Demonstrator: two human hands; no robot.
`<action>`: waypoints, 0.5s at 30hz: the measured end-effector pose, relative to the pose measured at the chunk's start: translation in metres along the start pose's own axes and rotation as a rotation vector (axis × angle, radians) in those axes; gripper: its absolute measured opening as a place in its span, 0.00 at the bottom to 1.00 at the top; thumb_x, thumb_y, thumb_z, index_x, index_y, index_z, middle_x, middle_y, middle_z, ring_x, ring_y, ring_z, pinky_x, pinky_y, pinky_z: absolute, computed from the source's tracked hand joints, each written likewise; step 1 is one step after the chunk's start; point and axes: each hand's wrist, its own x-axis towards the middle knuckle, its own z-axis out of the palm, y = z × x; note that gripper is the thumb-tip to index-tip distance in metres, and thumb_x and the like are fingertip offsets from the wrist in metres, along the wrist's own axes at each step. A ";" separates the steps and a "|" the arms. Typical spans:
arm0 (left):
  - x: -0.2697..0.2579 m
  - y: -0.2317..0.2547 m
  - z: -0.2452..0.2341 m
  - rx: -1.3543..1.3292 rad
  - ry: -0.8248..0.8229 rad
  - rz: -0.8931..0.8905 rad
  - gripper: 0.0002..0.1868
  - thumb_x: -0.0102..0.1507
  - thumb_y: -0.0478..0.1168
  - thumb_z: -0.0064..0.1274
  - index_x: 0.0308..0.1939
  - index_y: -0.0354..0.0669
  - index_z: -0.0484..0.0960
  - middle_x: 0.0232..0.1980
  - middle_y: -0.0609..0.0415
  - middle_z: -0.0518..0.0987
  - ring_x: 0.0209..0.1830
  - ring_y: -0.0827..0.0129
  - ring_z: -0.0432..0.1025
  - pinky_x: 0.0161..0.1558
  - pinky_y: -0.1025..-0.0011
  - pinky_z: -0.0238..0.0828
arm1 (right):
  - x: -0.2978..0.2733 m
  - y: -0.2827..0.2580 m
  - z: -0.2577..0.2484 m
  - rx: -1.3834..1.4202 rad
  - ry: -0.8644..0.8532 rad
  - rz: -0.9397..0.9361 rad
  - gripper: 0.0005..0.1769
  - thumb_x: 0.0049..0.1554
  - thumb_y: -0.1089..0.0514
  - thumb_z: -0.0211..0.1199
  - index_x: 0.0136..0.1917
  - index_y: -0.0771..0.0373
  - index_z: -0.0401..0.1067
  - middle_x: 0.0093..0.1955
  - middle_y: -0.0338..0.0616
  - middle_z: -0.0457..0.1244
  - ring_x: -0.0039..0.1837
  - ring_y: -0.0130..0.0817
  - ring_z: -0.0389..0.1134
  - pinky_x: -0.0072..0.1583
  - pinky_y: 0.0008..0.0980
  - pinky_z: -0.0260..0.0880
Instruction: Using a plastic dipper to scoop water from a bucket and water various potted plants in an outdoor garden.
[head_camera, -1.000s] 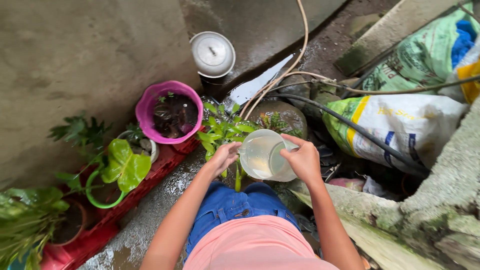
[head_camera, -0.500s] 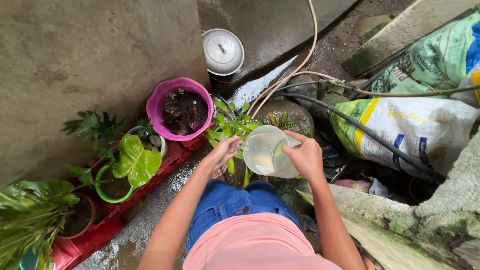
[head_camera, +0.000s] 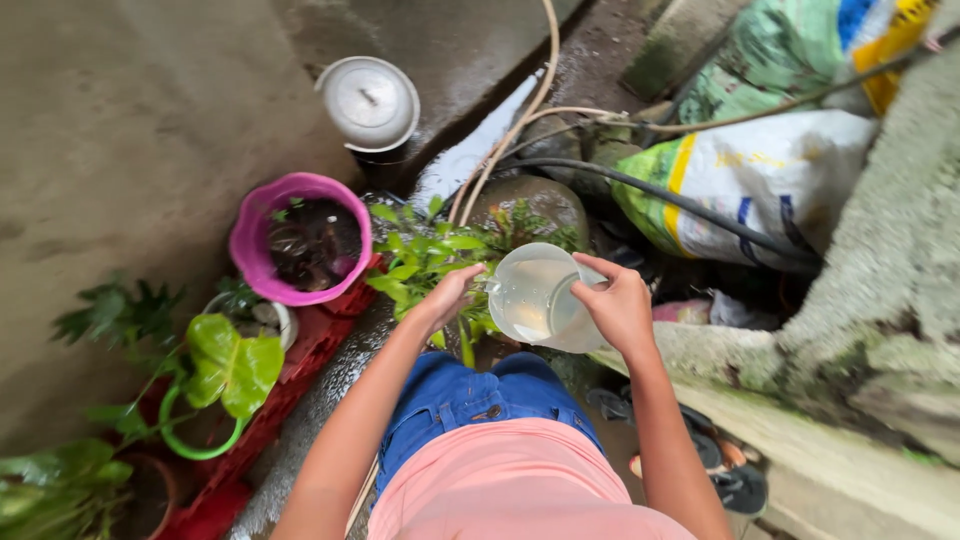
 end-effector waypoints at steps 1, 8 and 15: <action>0.008 -0.003 0.005 0.011 -0.015 -0.006 0.36 0.70 0.55 0.36 0.78 0.42 0.56 0.83 0.47 0.45 0.84 0.58 0.35 0.79 0.55 0.36 | -0.002 0.006 -0.007 0.003 0.015 0.013 0.28 0.46 0.54 0.68 0.62 0.52 0.80 0.29 0.46 0.68 0.34 0.27 0.67 0.43 0.31 0.67; 0.048 0.000 0.064 0.064 -0.206 -0.029 0.34 0.70 0.56 0.34 0.75 0.40 0.64 0.79 0.44 0.61 0.81 0.58 0.51 0.78 0.58 0.41 | -0.014 0.038 -0.054 0.053 0.156 0.031 0.26 0.47 0.54 0.69 0.60 0.55 0.80 0.28 0.40 0.67 0.33 0.21 0.66 0.41 0.27 0.66; 0.078 0.005 0.111 0.233 -0.267 -0.004 0.33 0.73 0.56 0.30 0.75 0.39 0.62 0.80 0.45 0.58 0.82 0.58 0.49 0.80 0.57 0.40 | -0.018 0.060 -0.092 0.074 0.212 0.131 0.26 0.49 0.53 0.70 0.62 0.56 0.79 0.23 0.37 0.60 0.28 0.21 0.58 0.36 0.27 0.59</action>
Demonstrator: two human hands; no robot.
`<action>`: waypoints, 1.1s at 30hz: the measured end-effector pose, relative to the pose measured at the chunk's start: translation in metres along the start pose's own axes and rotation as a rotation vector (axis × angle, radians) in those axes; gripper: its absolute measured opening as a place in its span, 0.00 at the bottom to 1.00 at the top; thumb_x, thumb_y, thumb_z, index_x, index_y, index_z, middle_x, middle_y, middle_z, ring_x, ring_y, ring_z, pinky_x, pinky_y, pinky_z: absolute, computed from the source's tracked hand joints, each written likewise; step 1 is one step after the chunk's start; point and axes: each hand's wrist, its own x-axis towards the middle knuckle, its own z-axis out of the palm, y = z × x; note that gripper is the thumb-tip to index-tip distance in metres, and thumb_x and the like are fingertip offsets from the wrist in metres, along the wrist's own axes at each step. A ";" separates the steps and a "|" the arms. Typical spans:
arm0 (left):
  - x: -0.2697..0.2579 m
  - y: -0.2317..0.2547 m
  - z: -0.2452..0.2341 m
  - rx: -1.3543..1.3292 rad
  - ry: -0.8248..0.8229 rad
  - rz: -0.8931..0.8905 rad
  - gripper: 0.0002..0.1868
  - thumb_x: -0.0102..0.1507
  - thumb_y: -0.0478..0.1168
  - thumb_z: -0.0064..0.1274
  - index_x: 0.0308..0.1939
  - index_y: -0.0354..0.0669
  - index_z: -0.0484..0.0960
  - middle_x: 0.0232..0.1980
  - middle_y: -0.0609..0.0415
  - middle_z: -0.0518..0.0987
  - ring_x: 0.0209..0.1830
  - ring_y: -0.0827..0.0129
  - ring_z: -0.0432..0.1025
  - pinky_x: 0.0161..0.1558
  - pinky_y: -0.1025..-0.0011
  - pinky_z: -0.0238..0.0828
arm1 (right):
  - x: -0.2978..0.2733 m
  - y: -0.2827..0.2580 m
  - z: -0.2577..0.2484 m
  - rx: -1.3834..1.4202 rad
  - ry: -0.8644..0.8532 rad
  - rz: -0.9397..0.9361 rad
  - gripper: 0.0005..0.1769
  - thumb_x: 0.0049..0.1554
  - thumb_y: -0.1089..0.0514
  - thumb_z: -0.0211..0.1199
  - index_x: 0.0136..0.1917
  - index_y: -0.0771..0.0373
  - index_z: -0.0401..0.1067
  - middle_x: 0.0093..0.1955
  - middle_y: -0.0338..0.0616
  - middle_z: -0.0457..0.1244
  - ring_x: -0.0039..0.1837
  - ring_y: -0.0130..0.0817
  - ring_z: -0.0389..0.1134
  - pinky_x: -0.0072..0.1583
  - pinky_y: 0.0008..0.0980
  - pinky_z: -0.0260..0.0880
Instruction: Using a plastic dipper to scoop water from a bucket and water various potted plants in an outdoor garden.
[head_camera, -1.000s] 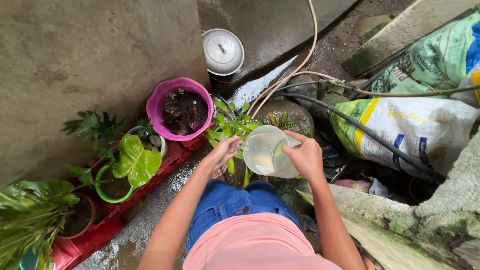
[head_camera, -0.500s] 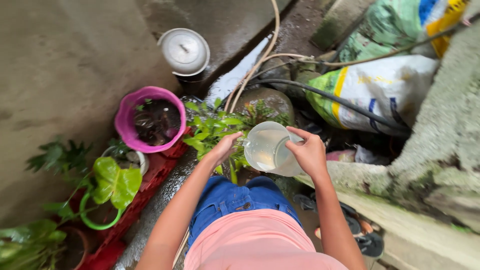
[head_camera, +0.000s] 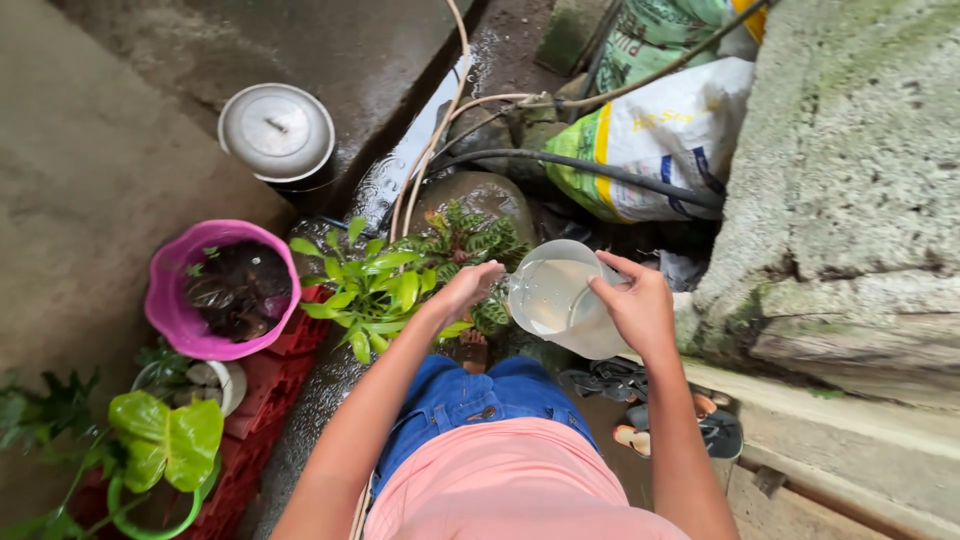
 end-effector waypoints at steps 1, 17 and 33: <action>0.000 0.007 0.004 0.004 -0.007 -0.002 0.33 0.73 0.56 0.30 0.75 0.39 0.62 0.80 0.45 0.58 0.82 0.58 0.49 0.80 0.57 0.40 | 0.001 0.003 -0.004 0.001 0.006 0.005 0.26 0.49 0.53 0.70 0.62 0.56 0.79 0.23 0.37 0.60 0.28 0.21 0.58 0.36 0.27 0.59; 0.021 0.034 0.026 0.077 -0.040 -0.080 0.35 0.72 0.59 0.23 0.68 0.37 0.73 0.69 0.42 0.74 0.74 0.56 0.64 0.75 0.59 0.55 | 0.020 0.026 -0.032 0.152 -0.066 0.001 0.25 0.51 0.57 0.70 0.63 0.62 0.78 0.21 0.31 0.55 0.26 0.17 0.51 0.32 0.25 0.50; 0.011 0.040 0.021 -0.062 0.049 -0.067 0.34 0.72 0.58 0.27 0.64 0.36 0.77 0.62 0.42 0.81 0.63 0.56 0.74 0.66 0.60 0.71 | 0.032 0.007 -0.030 0.052 -0.120 -0.077 0.26 0.50 0.53 0.71 0.62 0.60 0.79 0.22 0.33 0.58 0.28 0.18 0.54 0.34 0.25 0.55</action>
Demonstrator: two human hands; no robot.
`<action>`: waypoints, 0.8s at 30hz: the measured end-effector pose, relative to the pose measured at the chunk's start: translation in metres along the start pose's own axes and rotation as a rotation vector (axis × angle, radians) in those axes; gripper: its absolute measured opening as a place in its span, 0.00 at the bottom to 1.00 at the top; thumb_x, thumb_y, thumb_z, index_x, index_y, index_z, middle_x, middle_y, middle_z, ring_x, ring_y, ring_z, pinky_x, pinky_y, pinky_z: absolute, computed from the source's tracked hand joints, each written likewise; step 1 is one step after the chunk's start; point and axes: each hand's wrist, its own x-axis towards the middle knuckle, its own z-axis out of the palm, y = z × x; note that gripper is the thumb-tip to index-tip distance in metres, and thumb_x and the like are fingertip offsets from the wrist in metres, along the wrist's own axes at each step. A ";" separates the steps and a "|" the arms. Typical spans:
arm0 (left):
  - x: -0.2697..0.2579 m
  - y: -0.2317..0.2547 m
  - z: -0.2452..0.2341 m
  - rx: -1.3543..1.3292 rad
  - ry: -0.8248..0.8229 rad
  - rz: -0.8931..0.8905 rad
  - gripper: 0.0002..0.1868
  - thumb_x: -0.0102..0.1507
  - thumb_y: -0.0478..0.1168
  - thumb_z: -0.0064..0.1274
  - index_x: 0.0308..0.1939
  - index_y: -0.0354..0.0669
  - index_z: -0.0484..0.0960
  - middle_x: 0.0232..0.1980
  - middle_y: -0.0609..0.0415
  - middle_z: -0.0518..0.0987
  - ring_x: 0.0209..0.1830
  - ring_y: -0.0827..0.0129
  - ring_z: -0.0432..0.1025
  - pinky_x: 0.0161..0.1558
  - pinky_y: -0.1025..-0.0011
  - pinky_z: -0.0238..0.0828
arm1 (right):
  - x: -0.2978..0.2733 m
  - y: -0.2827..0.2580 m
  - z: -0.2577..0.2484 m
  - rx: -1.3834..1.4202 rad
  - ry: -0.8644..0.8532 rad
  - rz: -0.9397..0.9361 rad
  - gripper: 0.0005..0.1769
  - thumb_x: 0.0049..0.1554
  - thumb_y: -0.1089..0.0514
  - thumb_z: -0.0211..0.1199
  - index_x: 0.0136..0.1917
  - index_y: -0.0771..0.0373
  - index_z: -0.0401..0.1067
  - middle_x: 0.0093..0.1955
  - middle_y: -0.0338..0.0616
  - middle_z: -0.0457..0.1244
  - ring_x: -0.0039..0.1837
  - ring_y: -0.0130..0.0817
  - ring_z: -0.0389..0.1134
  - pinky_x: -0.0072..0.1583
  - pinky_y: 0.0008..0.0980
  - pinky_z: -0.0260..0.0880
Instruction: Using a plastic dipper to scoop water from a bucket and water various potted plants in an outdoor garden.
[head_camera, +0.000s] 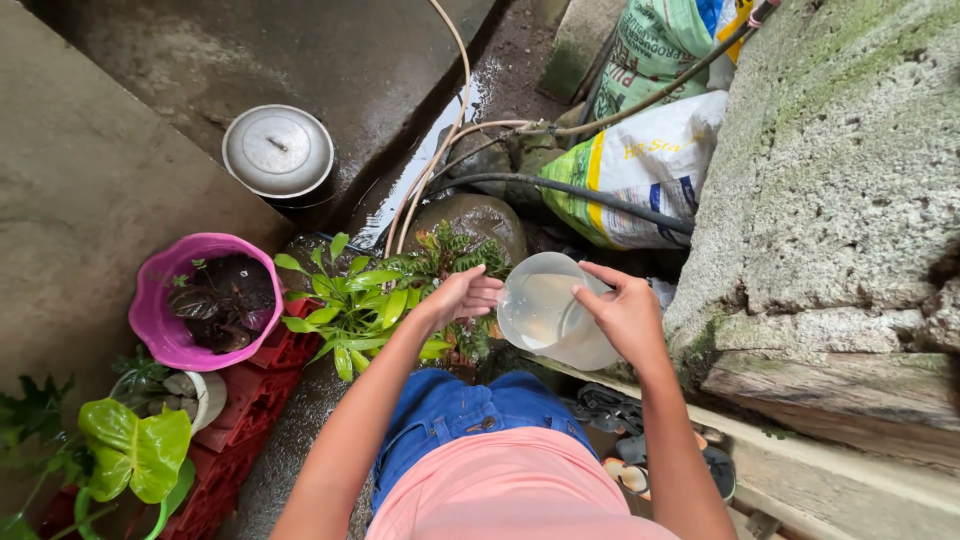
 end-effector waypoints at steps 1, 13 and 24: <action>0.000 -0.002 -0.002 -0.001 0.003 0.002 0.34 0.72 0.58 0.27 0.64 0.36 0.77 0.62 0.42 0.81 0.63 0.56 0.74 0.66 0.60 0.71 | 0.001 -0.001 0.001 0.000 -0.002 -0.003 0.26 0.50 0.53 0.71 0.62 0.60 0.79 0.22 0.33 0.58 0.28 0.18 0.54 0.34 0.25 0.55; -0.018 -0.018 -0.038 -0.099 0.019 0.063 0.34 0.73 0.58 0.29 0.61 0.34 0.80 0.59 0.42 0.81 0.57 0.60 0.75 0.61 0.64 0.73 | 0.010 -0.026 0.027 -0.088 -0.063 -0.055 0.27 0.50 0.51 0.71 0.63 0.56 0.79 0.22 0.36 0.61 0.28 0.20 0.58 0.36 0.27 0.59; -0.049 -0.041 -0.095 -0.177 0.046 0.042 0.37 0.71 0.61 0.31 0.73 0.36 0.65 0.75 0.41 0.68 0.77 0.50 0.63 0.72 0.57 0.62 | 0.014 -0.072 0.082 -0.261 -0.153 -0.235 0.27 0.47 0.48 0.72 0.61 0.51 0.80 0.29 0.48 0.67 0.31 0.35 0.69 0.41 0.35 0.69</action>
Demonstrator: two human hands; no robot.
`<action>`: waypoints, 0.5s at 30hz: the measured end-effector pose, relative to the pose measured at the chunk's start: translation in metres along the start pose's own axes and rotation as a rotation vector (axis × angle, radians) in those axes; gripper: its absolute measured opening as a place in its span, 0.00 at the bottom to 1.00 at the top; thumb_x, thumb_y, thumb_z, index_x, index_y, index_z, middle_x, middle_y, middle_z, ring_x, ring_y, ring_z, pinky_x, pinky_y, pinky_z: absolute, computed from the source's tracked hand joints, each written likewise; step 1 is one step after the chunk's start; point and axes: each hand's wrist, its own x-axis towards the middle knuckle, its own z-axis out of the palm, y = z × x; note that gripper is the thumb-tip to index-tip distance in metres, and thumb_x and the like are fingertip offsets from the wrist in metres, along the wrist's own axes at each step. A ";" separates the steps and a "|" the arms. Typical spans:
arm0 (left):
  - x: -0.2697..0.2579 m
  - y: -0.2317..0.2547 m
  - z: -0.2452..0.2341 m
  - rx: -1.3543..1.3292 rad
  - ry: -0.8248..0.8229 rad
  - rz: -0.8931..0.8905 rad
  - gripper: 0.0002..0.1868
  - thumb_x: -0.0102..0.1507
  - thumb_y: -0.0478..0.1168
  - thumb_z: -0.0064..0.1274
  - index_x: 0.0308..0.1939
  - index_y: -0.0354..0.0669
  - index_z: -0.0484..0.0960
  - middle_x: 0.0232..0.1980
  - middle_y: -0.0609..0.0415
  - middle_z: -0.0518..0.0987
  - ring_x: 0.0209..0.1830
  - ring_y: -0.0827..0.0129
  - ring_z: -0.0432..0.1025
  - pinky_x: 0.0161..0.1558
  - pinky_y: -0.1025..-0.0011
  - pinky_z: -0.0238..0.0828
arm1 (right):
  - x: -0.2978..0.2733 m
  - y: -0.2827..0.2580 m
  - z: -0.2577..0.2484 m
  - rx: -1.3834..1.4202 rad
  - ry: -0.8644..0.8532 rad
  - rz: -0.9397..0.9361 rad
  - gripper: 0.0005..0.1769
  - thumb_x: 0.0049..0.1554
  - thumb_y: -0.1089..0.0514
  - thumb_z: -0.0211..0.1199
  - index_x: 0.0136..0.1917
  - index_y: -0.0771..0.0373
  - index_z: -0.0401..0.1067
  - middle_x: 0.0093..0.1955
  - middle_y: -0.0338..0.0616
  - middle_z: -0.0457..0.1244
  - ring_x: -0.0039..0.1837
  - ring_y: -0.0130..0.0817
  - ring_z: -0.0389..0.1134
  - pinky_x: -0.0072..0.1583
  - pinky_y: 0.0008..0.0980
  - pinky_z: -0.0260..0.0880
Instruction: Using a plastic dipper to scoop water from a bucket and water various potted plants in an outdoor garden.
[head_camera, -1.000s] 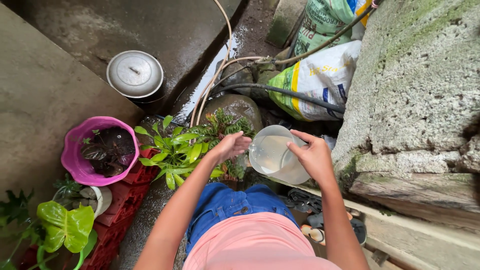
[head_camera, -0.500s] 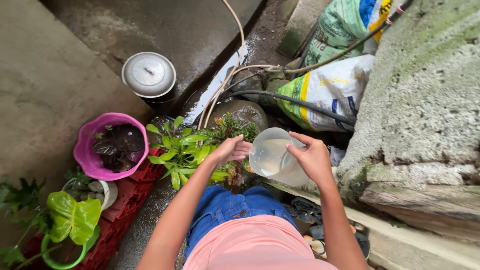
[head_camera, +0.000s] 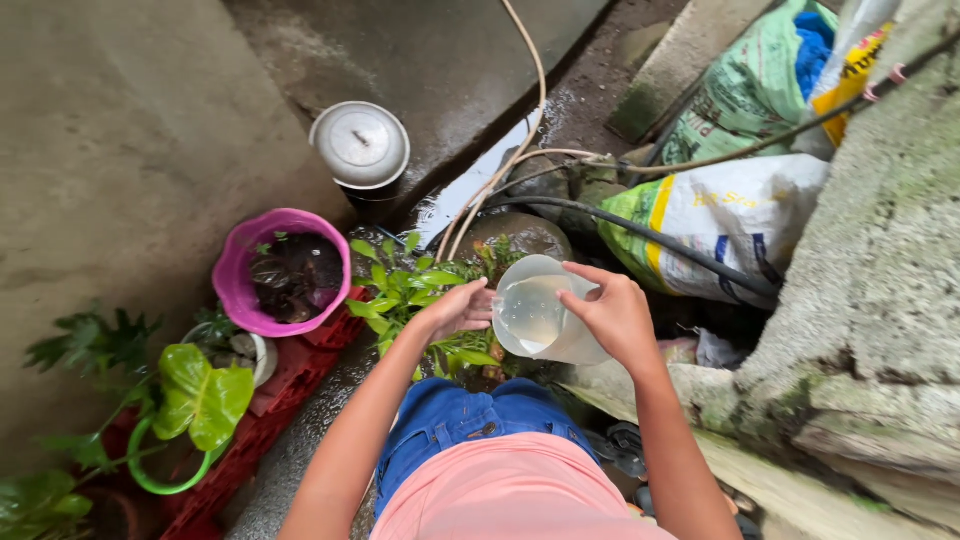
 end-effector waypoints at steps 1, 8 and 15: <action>-0.004 0.000 -0.004 -0.003 0.007 0.004 0.37 0.71 0.61 0.31 0.73 0.36 0.65 0.75 0.41 0.68 0.77 0.50 0.63 0.72 0.57 0.62 | 0.002 -0.007 0.004 0.001 -0.005 -0.008 0.27 0.47 0.48 0.72 0.61 0.51 0.80 0.29 0.48 0.67 0.31 0.35 0.69 0.41 0.35 0.69; -0.011 -0.022 -0.055 0.003 0.219 0.071 0.33 0.71 0.58 0.35 0.69 0.35 0.71 0.66 0.48 0.76 0.60 0.66 0.71 0.61 0.65 0.69 | 0.008 -0.047 0.031 -0.044 -0.065 -0.100 0.25 0.48 0.46 0.71 0.60 0.50 0.80 0.31 0.51 0.69 0.34 0.42 0.72 0.43 0.38 0.70; -0.048 -0.016 -0.084 -0.006 0.361 0.118 0.32 0.71 0.56 0.36 0.64 0.33 0.77 0.58 0.46 0.80 0.48 0.63 0.74 0.55 0.65 0.75 | 0.014 -0.082 0.059 -0.063 -0.120 -0.168 0.26 0.49 0.44 0.70 0.60 0.50 0.79 0.32 0.52 0.69 0.35 0.43 0.72 0.43 0.39 0.70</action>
